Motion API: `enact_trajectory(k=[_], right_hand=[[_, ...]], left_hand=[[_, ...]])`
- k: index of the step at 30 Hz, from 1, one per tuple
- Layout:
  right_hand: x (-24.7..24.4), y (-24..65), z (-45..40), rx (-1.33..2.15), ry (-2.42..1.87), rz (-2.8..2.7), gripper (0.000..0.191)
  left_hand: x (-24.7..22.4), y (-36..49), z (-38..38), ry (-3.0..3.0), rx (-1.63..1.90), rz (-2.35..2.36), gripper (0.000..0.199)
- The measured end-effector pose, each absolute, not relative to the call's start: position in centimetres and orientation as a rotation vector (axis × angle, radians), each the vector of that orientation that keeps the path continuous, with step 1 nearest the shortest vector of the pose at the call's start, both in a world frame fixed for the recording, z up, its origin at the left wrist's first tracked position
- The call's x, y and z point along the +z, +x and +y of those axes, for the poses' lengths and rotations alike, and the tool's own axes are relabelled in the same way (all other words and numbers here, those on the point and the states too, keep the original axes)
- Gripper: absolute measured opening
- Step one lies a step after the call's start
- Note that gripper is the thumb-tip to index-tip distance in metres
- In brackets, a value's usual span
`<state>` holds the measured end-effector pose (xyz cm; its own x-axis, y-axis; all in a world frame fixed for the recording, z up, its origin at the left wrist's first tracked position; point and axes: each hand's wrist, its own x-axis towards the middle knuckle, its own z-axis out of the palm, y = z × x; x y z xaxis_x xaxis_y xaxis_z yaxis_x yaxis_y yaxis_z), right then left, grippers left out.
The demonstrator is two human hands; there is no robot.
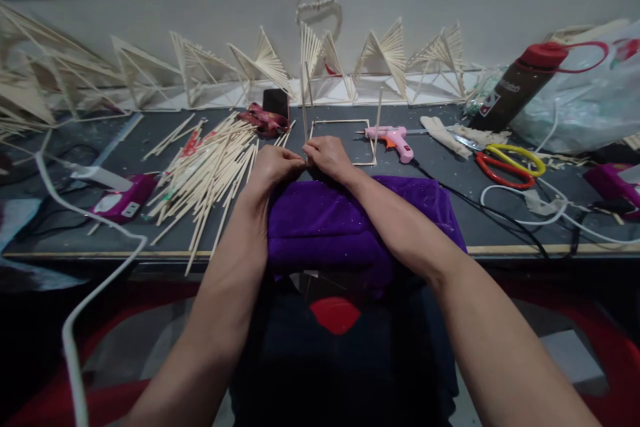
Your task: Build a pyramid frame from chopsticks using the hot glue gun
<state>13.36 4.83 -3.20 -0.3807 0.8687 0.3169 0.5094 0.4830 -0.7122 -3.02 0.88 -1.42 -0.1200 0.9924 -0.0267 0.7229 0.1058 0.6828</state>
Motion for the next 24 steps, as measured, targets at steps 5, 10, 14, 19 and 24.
enact_trajectory(k=[5, 10, 14, 19, 24], right_hand=[[-3.2, 13.4, 4.9, 0.713, -1.13, -2.04, 0.031], [-3.4, 13.4, 5.2, 0.732, -1.122, -2.031, 0.031], [-3.6, 13.5, 5.2, 0.735, -1.08, -2.022, 0.03], [-3.4, 13.5, 5.0, 0.755, -1.094, -2.003, 0.03], [-3.4, 13.7, 4.9, 0.72, -1.118, -2.016, 0.031]], left_hand=[[-1.2, -1.7, 1.2, 1.813, 0.566, 2.065, 0.012], [-1.4, -1.3, 1.2, 1.818, 0.558, 2.07, 0.012], [-1.3, -1.0, 1.1, 1.842, 0.572, 2.076, 0.012], [-1.3, -1.5, 0.9, 1.767, 0.629, 2.015, 0.009], [-1.9, -3.2, 1.4, 1.542, 0.851, 1.841, 0.013]])
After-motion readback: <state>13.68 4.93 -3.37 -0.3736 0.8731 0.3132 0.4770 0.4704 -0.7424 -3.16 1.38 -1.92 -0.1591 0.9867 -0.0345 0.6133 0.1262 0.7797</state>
